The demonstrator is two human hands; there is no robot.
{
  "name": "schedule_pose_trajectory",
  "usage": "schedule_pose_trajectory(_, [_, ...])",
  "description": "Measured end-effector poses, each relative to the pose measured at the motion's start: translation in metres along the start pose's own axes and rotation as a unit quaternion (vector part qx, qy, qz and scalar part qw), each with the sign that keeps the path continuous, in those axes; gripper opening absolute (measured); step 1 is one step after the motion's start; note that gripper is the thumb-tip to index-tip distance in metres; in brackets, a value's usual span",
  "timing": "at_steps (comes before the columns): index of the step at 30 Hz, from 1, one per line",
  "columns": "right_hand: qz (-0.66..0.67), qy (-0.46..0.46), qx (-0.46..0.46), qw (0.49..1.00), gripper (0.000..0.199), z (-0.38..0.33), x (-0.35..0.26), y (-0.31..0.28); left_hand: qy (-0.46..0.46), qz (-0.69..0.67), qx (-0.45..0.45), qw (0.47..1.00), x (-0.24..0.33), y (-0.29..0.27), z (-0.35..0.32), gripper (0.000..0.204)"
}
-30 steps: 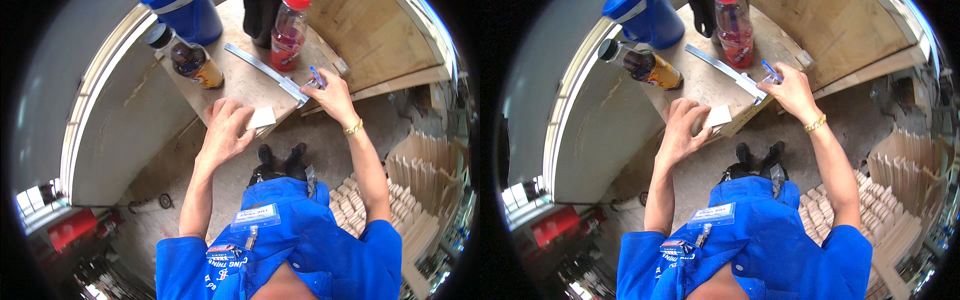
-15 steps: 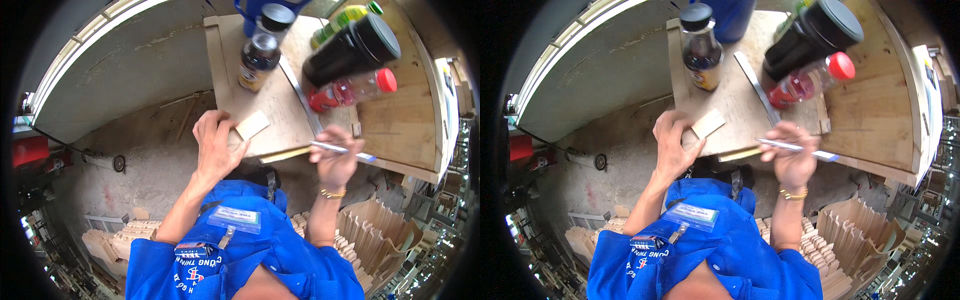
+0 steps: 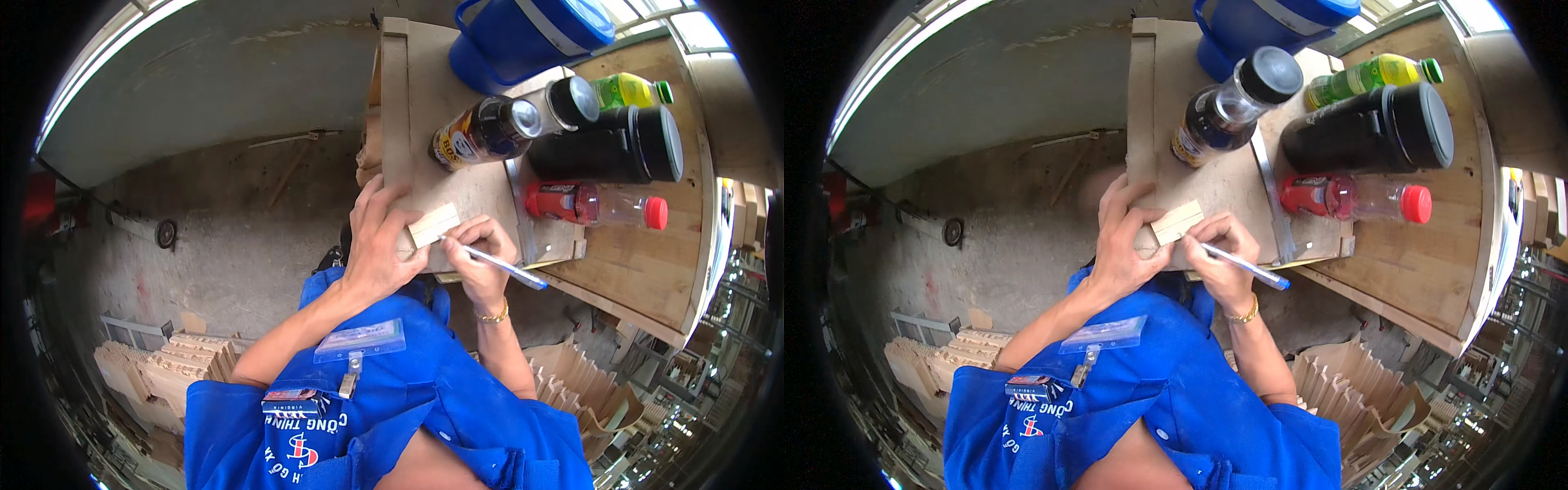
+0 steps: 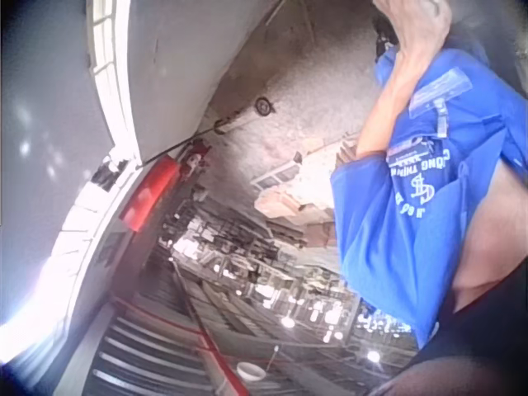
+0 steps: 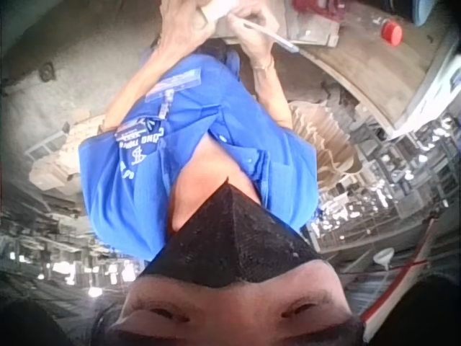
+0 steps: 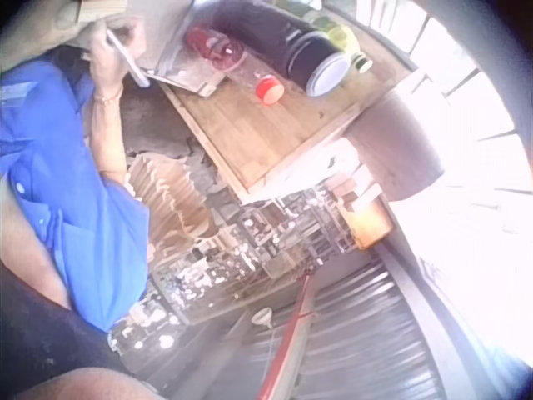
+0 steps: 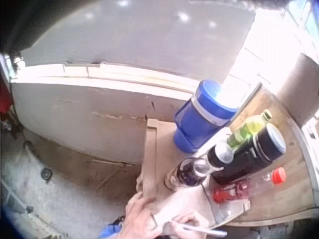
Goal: The person measures a small rectangular wooden block with a vernier caliper, then uses a metal ruler and a blue pen to mark lines on the block. The person repeats the measurement and marking process on different sides of the same block.
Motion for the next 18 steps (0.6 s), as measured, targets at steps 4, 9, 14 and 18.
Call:
schedule_pose_trajectory(4, [-0.081, 0.037, 0.021, 0.996, 0.02, -0.005, 0.003, 0.003, 0.008, -0.021, 0.008, 1.0, -0.003, 0.0, -0.001, 0.04])
schedule_pose_trajectory(9, [-0.173, -0.064, -0.002, 0.983, 0.024, 0.0, -0.013, 0.011, 0.001, -0.039, 0.008, 0.999, -0.003, -0.002, 0.001, 0.04])
schedule_pose_trajectory(14, [-0.193, -0.078, -0.037, 0.977, 0.027, -0.001, -0.012, 0.013, 0.001, -0.05, -0.028, 0.998, -0.005, -0.005, -0.001, 0.042])
schedule_pose_trajectory(18, [-0.225, -0.093, -0.049, 0.969, 0.028, -0.001, -0.016, 0.016, -0.005, -0.075, -0.018, 0.997, -0.005, -0.006, -0.002, 0.043])
Point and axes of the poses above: each hand's wrist, its own z-axis towards the middle knuckle, its own y-axis out of the palm, x = y × z, the point moved 8 cm from there along z, towards the middle knuckle, and after that the axes turned 3 degrees about z, right-handed, at the moved point
